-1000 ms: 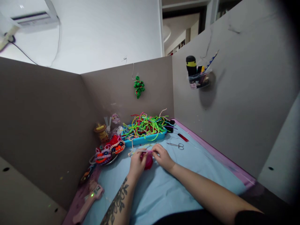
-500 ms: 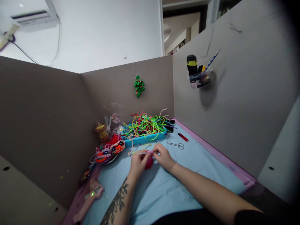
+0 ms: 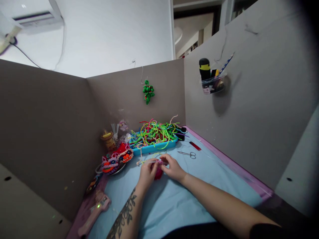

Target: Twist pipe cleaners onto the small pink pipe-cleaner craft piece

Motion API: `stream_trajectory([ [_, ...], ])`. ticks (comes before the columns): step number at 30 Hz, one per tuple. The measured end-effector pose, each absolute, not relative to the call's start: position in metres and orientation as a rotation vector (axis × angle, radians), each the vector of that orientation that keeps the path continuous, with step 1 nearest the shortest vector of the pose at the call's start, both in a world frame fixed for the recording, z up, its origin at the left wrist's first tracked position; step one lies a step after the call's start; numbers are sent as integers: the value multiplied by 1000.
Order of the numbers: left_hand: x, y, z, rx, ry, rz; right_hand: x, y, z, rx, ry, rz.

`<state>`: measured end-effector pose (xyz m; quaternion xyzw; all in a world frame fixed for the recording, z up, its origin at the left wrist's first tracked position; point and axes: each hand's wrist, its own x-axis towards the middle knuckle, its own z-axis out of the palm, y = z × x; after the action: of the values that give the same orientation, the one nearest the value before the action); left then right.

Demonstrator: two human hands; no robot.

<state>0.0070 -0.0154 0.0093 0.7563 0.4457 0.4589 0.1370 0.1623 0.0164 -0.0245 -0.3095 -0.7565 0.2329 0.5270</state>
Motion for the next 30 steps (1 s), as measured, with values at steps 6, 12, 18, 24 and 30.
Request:
stream_trajectory([
  [6, 6, -14, 8, 2244, 1268, 1324, 166, 15, -19, -644, -1939, 478],
  [12, 5, -13, 6, 2237, 1318, 1343, 166, 17, -22, -667, -1931, 412],
  [18, 2, -12, 4, 2213, 1446, 1352, 167, 16, -20, -719, -1845, 381],
  [24, 3, -12, 5, 2187, 1465, 1369, 167, 17, -19, -723, -1750, 385],
  [30, 5, -10, 4, 2108, 1424, 1379, 166, 19, -22, -713, -1704, 383],
])
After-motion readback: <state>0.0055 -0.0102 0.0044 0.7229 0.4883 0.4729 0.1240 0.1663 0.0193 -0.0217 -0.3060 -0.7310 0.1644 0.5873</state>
